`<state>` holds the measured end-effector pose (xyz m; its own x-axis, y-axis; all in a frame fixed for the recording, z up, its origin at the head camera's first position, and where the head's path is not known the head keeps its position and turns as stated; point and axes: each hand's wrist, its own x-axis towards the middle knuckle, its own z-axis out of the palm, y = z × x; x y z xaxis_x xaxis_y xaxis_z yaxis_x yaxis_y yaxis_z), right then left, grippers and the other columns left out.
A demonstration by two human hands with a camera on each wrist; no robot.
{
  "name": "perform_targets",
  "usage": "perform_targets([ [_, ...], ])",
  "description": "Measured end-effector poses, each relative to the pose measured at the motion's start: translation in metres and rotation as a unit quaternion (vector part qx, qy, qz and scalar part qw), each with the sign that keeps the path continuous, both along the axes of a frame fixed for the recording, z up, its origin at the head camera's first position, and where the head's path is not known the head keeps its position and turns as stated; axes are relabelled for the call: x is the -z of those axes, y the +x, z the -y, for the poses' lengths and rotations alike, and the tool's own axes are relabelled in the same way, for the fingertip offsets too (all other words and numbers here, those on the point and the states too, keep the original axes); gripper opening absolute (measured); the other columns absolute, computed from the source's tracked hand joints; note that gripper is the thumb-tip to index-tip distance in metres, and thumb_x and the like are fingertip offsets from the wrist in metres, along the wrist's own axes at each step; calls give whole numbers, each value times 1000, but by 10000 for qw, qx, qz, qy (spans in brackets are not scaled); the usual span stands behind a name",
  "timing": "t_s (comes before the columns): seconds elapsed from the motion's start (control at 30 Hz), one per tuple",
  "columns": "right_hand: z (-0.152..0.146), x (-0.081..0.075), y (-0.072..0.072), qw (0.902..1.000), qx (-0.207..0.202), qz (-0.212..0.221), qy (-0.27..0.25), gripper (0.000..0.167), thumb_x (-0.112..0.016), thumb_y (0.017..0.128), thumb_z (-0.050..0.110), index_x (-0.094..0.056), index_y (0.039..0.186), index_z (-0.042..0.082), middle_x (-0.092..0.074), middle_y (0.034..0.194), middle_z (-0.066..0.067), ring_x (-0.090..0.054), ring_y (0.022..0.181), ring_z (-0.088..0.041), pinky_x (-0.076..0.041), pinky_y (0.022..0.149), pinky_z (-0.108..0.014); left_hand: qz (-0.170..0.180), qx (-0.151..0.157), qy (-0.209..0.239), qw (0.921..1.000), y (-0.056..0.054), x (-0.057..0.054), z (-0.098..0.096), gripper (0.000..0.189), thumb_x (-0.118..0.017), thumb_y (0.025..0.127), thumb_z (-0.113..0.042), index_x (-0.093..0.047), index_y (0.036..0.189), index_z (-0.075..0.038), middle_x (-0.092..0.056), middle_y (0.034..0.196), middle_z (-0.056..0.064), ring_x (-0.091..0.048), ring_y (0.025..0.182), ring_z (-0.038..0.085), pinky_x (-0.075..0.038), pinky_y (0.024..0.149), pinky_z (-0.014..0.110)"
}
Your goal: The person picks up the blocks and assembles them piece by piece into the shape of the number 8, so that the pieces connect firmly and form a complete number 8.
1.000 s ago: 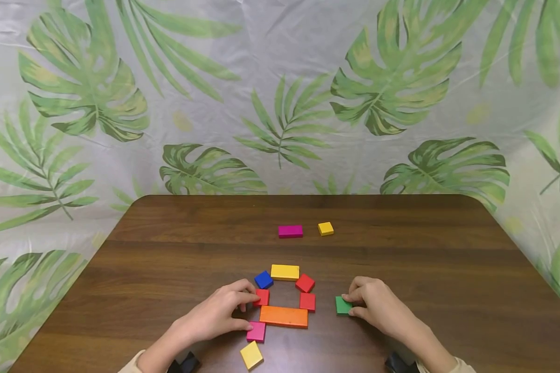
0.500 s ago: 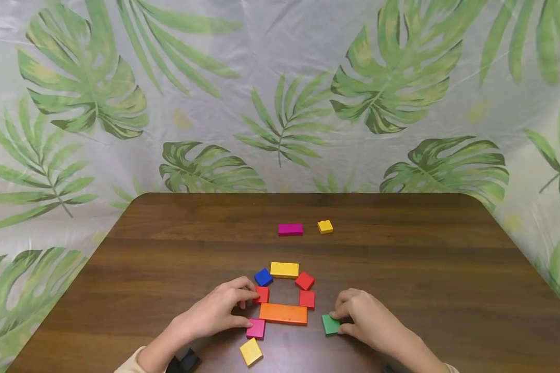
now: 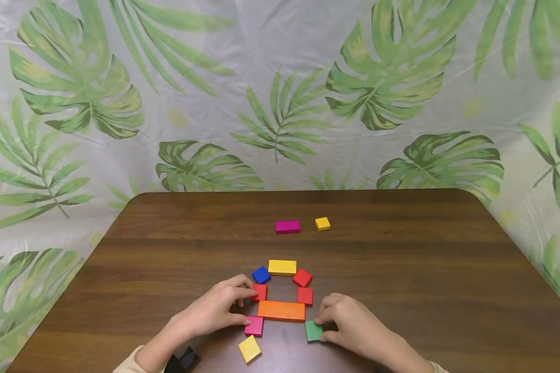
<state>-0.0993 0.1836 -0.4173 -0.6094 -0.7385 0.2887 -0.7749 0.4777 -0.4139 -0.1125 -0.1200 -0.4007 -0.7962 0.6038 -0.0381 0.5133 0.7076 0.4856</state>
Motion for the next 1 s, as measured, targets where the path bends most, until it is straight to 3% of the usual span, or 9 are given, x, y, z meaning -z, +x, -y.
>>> perform_targets([
  [1.0,13,4,5,9994,255,-15,-215,19,-82,69,21,-74,86,15,-61,82,12,-51,77,2,-48,66,-13,-50,21,-51,10000,-1,0,0,42,-77,77,-25,-68,112,-5,-56,106,0,-48,76,4,-42,67,12],
])
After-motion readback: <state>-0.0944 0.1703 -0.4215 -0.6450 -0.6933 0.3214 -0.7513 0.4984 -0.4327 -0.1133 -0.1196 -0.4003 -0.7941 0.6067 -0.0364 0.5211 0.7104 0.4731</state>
